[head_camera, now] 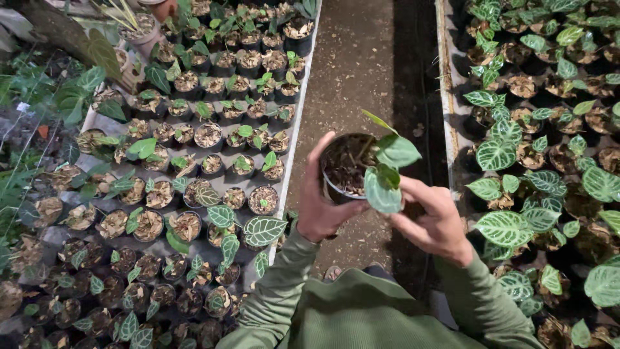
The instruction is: The person repeatedly picks up small potted plants from a tray, briefly inspects the leaves and soil, and places them back. The person moves between rows of potted plants and continues the same pick-inspect-place cycle throughout the clip.
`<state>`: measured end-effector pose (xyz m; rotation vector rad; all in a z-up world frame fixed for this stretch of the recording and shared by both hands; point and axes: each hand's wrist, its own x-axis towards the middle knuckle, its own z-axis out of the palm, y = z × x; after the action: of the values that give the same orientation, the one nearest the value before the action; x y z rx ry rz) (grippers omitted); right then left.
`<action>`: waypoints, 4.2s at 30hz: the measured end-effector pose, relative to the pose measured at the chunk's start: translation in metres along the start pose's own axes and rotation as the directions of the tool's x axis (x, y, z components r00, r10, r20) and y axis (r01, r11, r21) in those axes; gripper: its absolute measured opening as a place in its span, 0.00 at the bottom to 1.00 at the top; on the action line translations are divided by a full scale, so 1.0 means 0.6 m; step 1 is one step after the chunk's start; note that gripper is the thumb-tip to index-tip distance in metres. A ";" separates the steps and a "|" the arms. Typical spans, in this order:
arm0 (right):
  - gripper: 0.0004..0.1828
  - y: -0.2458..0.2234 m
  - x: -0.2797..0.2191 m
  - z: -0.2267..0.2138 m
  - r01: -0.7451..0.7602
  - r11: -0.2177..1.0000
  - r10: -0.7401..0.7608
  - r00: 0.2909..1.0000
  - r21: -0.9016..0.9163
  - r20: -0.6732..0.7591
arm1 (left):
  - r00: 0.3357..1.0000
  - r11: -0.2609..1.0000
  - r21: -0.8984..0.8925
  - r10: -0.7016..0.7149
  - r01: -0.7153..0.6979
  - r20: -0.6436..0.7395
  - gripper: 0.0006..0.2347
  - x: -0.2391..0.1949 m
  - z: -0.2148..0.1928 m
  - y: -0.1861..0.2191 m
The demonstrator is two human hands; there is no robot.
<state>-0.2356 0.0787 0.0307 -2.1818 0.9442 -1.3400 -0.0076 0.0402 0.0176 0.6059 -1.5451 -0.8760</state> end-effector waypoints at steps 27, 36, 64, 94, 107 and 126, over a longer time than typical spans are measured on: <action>0.35 0.016 -0.032 0.104 -0.258 0.651 0.498 0.855 0.714 -0.145 | 0.945 0.665 0.723 0.322 -0.190 -0.048 0.33 -0.058 0.077 0.074; 0.39 0.002 -0.018 0.076 -0.255 0.436 0.439 0.897 0.863 0.043 | 0.976 0.683 0.697 0.179 -0.216 0.127 0.24 -0.079 0.045 0.149; 0.48 0.098 -0.026 -0.060 -0.300 0.579 0.366 0.927 0.759 0.087 | 0.959 0.433 0.869 0.243 -0.240 0.144 0.26 -0.008 0.197 0.123; 0.49 0.178 -0.019 -0.143 -0.239 0.619 0.230 0.966 0.748 0.119 | 0.969 0.334 0.929 0.233 -0.158 0.081 0.24 0.023 0.309 0.099; 0.48 0.192 -0.035 -0.153 -0.228 0.656 0.228 0.969 0.720 0.098 | 0.981 0.198 0.972 0.167 -0.129 0.096 0.25 0.029 0.347 0.080; 0.50 0.200 -0.044 -0.130 -0.216 0.566 0.189 0.973 0.795 0.130 | 0.947 0.363 0.931 0.311 -0.044 -0.076 0.15 -0.014 0.337 0.084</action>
<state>-0.3530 0.0159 -0.0278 -1.3207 0.3927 -1.2611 -0.1995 0.1149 0.0501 1.2634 -1.7433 0.3842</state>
